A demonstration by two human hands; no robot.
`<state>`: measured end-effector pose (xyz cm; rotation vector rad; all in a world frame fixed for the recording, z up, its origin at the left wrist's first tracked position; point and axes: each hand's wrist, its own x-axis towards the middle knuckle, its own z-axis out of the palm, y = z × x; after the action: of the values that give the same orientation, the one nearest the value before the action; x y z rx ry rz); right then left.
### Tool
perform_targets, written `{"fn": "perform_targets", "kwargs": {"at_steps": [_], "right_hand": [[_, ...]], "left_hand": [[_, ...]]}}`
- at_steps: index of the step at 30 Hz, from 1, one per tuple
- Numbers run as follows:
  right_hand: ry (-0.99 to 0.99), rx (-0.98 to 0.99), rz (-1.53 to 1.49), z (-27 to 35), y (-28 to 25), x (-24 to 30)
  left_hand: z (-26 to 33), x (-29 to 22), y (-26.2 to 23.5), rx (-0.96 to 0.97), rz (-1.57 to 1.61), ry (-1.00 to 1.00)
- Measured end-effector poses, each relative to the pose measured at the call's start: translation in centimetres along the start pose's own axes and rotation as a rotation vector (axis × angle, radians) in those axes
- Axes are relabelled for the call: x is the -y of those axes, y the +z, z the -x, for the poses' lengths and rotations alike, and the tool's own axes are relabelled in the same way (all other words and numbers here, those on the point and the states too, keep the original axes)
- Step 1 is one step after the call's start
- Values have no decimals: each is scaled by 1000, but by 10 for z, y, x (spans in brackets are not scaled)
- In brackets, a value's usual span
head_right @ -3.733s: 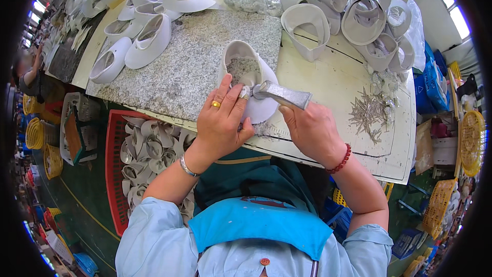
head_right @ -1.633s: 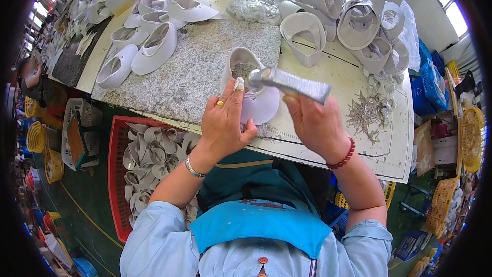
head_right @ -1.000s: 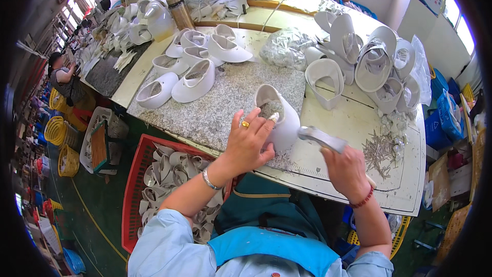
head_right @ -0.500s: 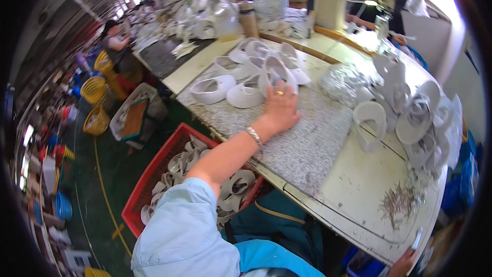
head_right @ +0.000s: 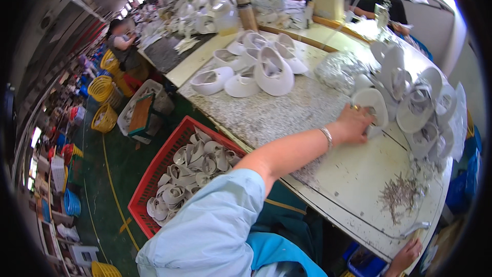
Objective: The person is using a hammer to fix the shape of the white shoes.
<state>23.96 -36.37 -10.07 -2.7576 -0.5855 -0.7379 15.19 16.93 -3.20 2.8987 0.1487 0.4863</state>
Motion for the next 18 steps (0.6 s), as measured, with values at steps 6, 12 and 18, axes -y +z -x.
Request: {"fn": "perform_targets", "kwargs": {"at_steps": [6, 12, 18], "right_hand": [[2, -13, -43, -12, -15, 63], [-65, -165, -84, -12, -36, 85], [-268, -16, -156, -33, -36, 170]], "left_hand": [[28, 2, -36, -249, 146, 71], [79, -38, -83, -109, 239, 176], [119, -51, -85, 278, -81, 94]]}}
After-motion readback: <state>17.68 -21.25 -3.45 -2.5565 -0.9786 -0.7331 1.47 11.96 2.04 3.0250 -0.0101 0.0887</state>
